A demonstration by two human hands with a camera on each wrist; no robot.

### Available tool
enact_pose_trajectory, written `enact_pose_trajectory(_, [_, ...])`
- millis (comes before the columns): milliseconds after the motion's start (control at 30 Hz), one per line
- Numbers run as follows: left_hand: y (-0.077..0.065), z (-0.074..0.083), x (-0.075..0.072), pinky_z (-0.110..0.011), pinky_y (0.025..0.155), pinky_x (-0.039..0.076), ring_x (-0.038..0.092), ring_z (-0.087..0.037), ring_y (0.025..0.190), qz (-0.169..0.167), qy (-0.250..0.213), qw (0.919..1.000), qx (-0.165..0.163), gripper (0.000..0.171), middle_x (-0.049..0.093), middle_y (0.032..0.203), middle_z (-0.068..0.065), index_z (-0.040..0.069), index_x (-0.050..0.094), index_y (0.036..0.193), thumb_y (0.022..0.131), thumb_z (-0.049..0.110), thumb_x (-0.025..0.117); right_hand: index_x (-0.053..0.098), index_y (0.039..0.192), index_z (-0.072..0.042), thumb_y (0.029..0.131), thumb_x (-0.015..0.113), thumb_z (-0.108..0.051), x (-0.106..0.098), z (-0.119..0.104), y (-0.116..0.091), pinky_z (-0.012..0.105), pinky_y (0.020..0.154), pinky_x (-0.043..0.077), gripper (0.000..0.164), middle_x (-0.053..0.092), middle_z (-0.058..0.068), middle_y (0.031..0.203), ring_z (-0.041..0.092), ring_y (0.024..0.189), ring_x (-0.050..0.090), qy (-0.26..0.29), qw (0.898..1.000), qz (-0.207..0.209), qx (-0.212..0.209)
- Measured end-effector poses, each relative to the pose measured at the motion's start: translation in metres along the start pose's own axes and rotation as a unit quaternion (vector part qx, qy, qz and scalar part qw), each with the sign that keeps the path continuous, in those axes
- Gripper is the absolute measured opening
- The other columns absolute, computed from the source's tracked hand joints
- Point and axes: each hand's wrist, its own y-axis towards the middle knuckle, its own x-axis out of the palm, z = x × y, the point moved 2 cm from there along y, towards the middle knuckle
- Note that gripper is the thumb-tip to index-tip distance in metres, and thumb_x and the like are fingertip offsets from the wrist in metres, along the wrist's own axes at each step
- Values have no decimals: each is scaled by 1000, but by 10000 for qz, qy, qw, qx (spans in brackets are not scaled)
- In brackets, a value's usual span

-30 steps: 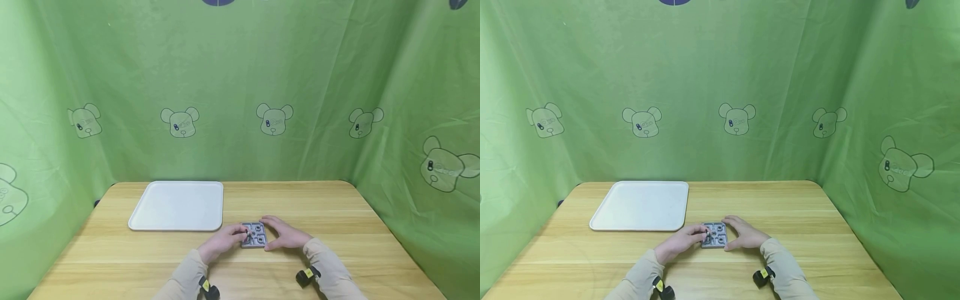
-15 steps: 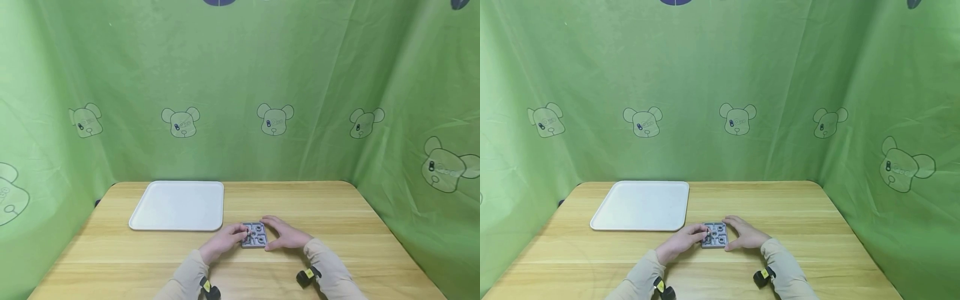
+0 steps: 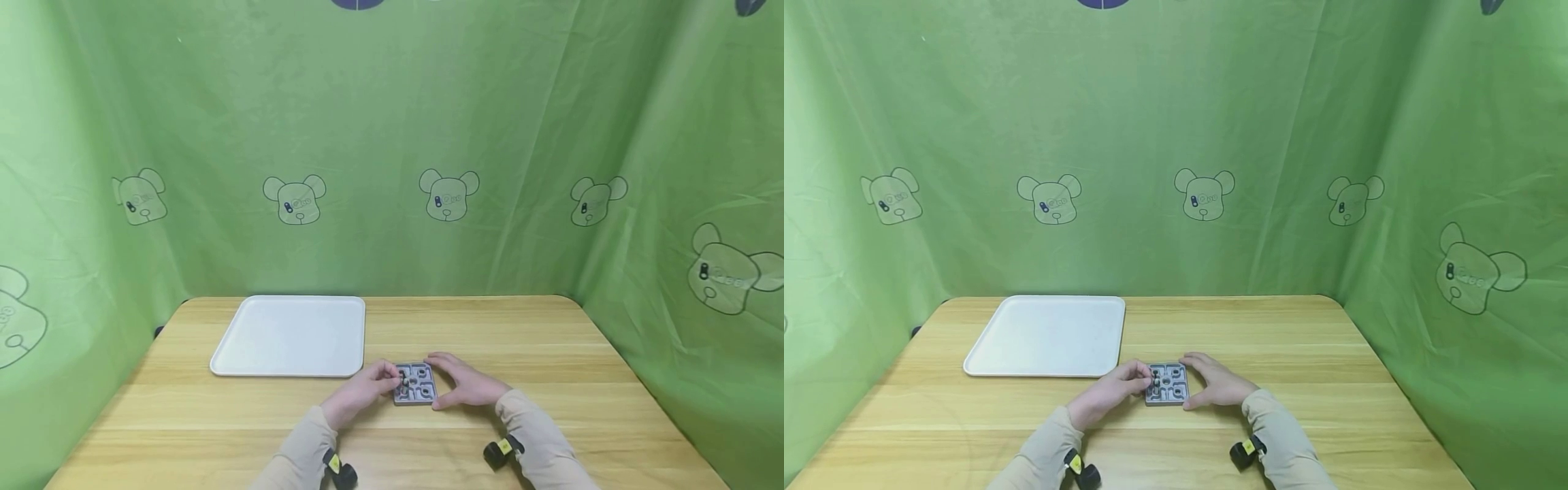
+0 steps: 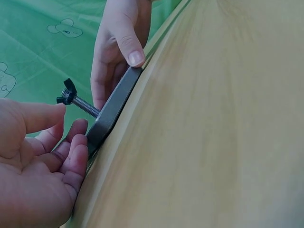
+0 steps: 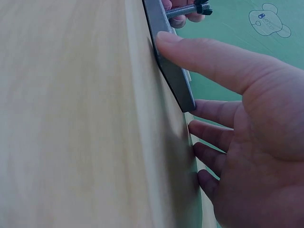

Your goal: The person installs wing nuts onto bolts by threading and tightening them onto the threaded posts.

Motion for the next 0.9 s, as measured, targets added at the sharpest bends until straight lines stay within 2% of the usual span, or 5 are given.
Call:
enact_pose_trajectory(133, [0,0,-2,-28,77,41,52,-16,89,-60,142,9999,-35,15,59,100,-4,4,58,103,91,13,61,33,149,-4,74,79,-43,0,0,0,68,111,21,96,26,25,156,48,142,26,-51,10000,-6,-14])
enact_pose_trajectory(333, [0,1,-3,-31,85,39,52,-16,95,-174,239,9996,13,22,59,102,-4,3,60,105,86,12,66,33,148,-3,74,79,-43,-1,-1,-1,69,110,21,96,26,26,156,49,141,26,-87,10000,-12,-37])
enact_pose_trajectory(567, [0,3,-3,-30,85,40,54,-15,91,-261,217,9994,87,26,61,101,-7,1,61,109,85,9,68,33,149,-3,74,78,-44,-2,-2,-1,69,111,21,97,26,26,156,49,142,26,-136,9999,-28,-28])
enact_pose_trajectory(900, [2,1,0,-29,84,42,53,-15,91,-143,569,9980,223,24,61,100,-5,4,65,109,87,12,68,32,148,0,74,78,-42,-2,-2,-1,70,110,21,97,26,27,155,51,141,27,-132,9999,0,-105])
